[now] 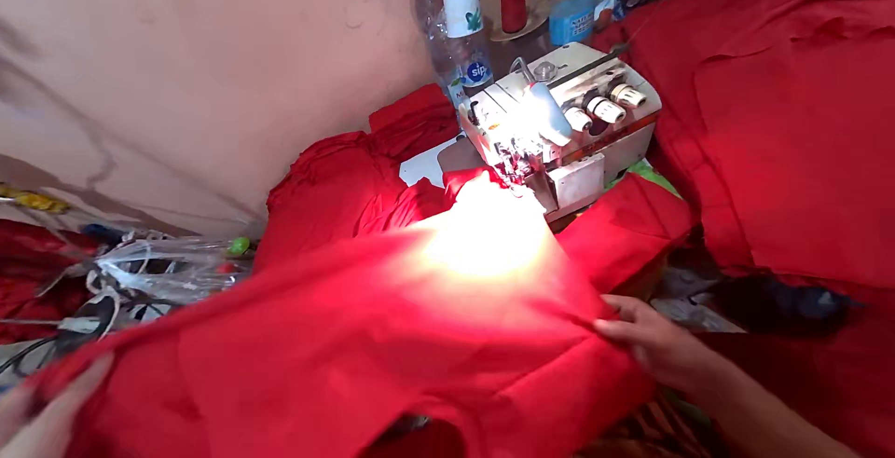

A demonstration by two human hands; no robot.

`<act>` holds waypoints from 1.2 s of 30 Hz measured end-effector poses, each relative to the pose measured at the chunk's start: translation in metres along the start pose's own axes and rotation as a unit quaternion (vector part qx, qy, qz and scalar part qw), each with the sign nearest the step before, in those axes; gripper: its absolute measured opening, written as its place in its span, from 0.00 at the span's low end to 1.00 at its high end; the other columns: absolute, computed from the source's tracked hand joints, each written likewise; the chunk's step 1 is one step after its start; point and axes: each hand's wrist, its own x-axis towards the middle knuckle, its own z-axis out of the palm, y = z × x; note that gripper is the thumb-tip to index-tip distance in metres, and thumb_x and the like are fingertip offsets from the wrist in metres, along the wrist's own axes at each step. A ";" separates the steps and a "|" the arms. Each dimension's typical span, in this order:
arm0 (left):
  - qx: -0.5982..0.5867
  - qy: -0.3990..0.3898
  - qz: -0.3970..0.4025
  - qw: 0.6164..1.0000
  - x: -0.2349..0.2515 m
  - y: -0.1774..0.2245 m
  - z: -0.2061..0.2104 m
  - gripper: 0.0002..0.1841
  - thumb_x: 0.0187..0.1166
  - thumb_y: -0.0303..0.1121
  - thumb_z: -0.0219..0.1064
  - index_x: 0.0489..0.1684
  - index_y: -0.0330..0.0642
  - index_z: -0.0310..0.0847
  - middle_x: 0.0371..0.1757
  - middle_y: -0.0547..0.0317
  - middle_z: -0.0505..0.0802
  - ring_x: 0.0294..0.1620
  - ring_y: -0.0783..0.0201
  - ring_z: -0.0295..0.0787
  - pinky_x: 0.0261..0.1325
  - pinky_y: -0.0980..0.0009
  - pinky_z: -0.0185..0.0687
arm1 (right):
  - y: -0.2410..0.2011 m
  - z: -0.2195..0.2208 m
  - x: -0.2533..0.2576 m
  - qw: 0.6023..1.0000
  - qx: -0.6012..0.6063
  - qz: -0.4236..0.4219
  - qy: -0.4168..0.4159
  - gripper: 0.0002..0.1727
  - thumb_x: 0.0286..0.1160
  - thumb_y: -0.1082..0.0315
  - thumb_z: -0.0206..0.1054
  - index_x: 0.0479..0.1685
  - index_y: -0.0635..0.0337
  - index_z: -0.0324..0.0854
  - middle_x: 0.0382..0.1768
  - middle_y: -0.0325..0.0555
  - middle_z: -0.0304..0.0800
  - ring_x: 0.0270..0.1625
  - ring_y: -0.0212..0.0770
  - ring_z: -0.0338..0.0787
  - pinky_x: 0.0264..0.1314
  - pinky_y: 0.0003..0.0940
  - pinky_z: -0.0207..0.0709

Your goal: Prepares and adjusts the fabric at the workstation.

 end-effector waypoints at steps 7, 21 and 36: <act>0.042 -0.006 0.328 0.944 -0.027 0.090 0.195 0.27 0.78 0.47 0.67 0.56 0.24 0.84 0.54 0.27 0.91 0.56 0.34 0.91 0.61 0.41 0.84 | 0.041 0.021 0.027 0.993 -0.086 -0.049 0.071 0.12 0.83 0.72 0.59 0.37 0.57 0.89 0.32 0.29 0.94 0.36 0.21 0.91 0.45 0.21 0.86; -0.014 -0.178 0.303 0.936 -0.113 0.115 0.304 0.13 0.77 0.21 0.57 0.47 0.20 0.86 0.47 0.32 0.93 0.53 0.42 0.93 0.61 0.50 0.85 | 0.054 0.008 0.015 0.974 -0.138 -0.153 0.093 0.12 0.79 0.69 0.61 0.35 0.56 0.91 0.37 0.28 0.93 0.42 0.18 0.90 0.50 0.17 0.84; -0.056 -0.245 0.468 0.848 -0.242 0.214 0.206 0.10 0.81 0.27 0.60 0.34 0.31 0.85 0.21 0.50 0.88 0.19 0.60 0.85 0.24 0.69 0.79 | 0.047 -0.004 0.004 0.964 -0.142 -0.185 0.131 0.04 0.75 0.69 0.67 0.38 0.55 0.87 0.30 0.21 0.90 0.33 0.10 0.86 0.38 0.10 0.81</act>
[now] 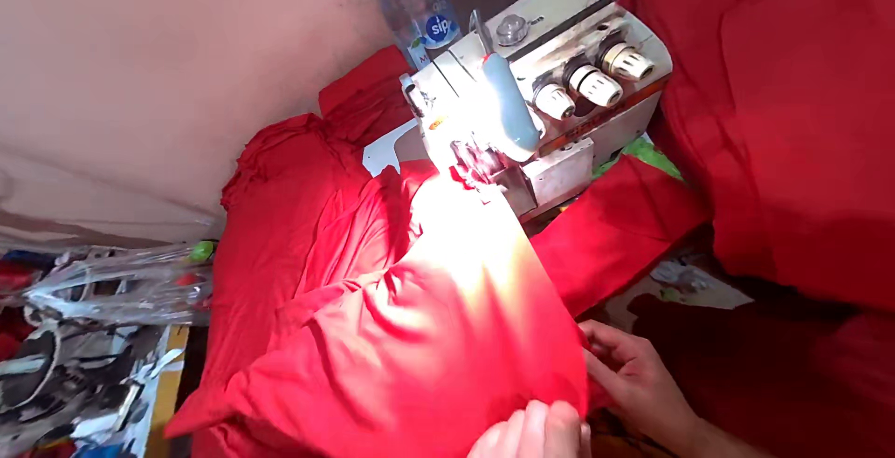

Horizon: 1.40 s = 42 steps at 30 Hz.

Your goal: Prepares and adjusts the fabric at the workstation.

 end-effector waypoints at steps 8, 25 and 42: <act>0.149 0.060 -0.072 0.984 0.013 -0.012 0.051 0.08 0.67 0.26 0.70 0.37 0.30 0.90 0.22 0.52 0.89 0.17 0.63 0.83 0.22 0.74 0.76 | -0.009 0.007 0.039 0.999 -0.003 -0.043 -0.002 0.04 0.72 0.71 0.67 0.36 0.61 0.86 0.26 0.23 0.88 0.29 0.08 0.80 0.33 0.06 0.75; 0.136 0.128 -0.076 0.979 0.077 -0.056 0.069 0.12 0.68 0.24 0.64 0.39 0.20 0.87 0.27 0.44 0.91 0.22 0.61 0.88 0.25 0.73 0.79 | -0.016 0.019 0.104 0.996 -0.030 -0.075 -0.024 0.07 0.76 0.69 0.68 0.36 0.63 0.89 0.30 0.28 0.91 0.31 0.10 0.84 0.36 0.07 0.79; 0.049 0.179 0.027 0.982 0.002 -0.041 0.042 0.02 0.77 0.29 0.68 0.35 0.42 0.82 0.30 0.60 0.84 0.37 0.66 0.80 0.53 0.79 0.74 | -0.021 -0.001 0.066 0.995 -0.059 -0.074 -0.037 0.07 0.73 0.70 0.69 0.38 0.64 0.88 0.31 0.30 0.92 0.34 0.12 0.86 0.39 0.08 0.81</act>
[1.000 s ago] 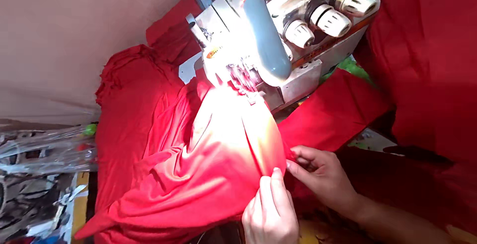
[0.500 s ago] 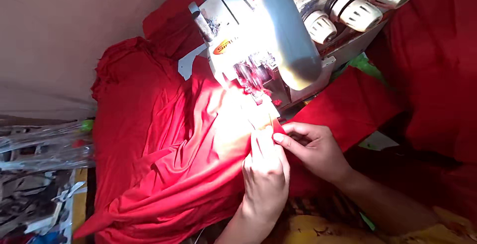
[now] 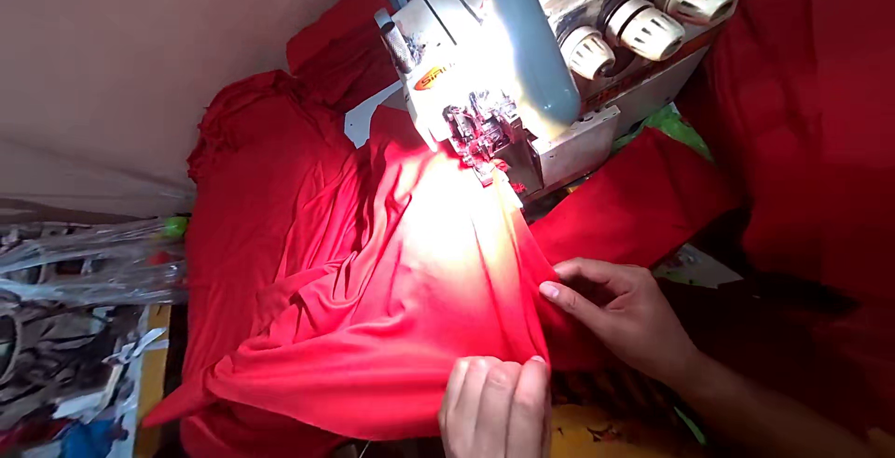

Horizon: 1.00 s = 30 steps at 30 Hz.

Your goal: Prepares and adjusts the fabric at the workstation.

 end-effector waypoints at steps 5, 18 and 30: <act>0.019 -0.035 0.031 0.999 0.001 0.001 0.018 0.03 0.72 0.25 0.68 0.34 0.36 0.88 0.25 0.55 0.88 0.30 0.62 0.82 0.43 0.75 0.76 | 0.001 0.004 0.000 1.000 -0.018 -0.022 0.005 0.08 0.74 0.70 0.67 0.38 0.66 0.89 0.33 0.33 0.93 0.35 0.12 0.86 0.42 0.08 0.81; -0.033 -0.011 -0.074 0.997 0.015 -0.005 0.030 0.05 0.71 0.29 0.66 0.33 0.39 0.87 0.29 0.59 0.91 0.36 0.69 0.86 0.45 0.80 0.78 | -0.002 -0.011 0.007 0.997 -0.027 -0.036 -0.064 0.09 0.74 0.70 0.65 0.41 0.67 0.88 0.39 0.37 0.92 0.43 0.15 0.88 0.49 0.10 0.82; -0.085 0.083 0.069 0.991 -0.007 -0.008 0.029 0.07 0.81 0.26 0.66 0.51 0.39 0.82 0.47 0.56 0.86 0.52 0.66 0.84 0.65 0.76 0.79 | -0.010 -0.023 -0.022 0.991 0.059 0.013 -0.116 0.08 0.77 0.69 0.68 0.45 0.63 0.88 0.42 0.33 0.90 0.47 0.17 0.87 0.51 0.12 0.82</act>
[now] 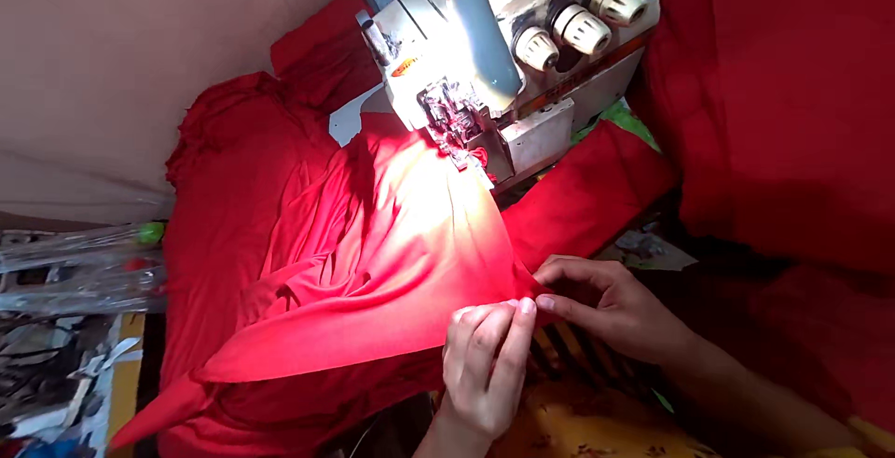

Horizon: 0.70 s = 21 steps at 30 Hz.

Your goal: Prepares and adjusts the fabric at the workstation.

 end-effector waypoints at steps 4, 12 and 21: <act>-0.055 0.020 -0.044 0.997 -0.009 -0.002 0.009 0.16 0.83 0.28 0.65 0.67 0.44 0.70 0.49 0.58 0.91 0.51 0.70 0.88 0.62 0.79 0.80 | -0.003 0.006 -0.006 0.999 0.005 0.017 0.029 0.05 0.77 0.66 0.69 0.35 0.56 0.86 0.30 0.24 0.87 0.33 0.12 0.83 0.37 0.09 0.78; -0.015 0.041 0.053 0.998 -0.012 -0.005 0.016 0.07 0.83 0.28 0.65 0.54 0.42 0.77 0.47 0.59 0.93 0.50 0.68 0.86 0.64 0.75 0.73 | -0.010 0.009 -0.013 0.999 0.002 0.013 0.030 0.07 0.79 0.69 0.62 0.38 0.57 0.86 0.31 0.24 0.88 0.32 0.14 0.84 0.37 0.11 0.79; 0.102 0.031 0.019 0.994 -0.021 -0.035 0.038 0.20 0.83 0.52 0.62 0.62 0.51 0.69 0.68 0.54 0.85 0.81 0.56 0.71 0.88 0.50 0.46 | -0.008 0.019 0.001 0.996 0.010 0.026 0.084 0.11 0.78 0.70 0.61 0.26 0.51 0.83 0.20 0.18 0.80 0.23 0.12 0.77 0.28 0.09 0.71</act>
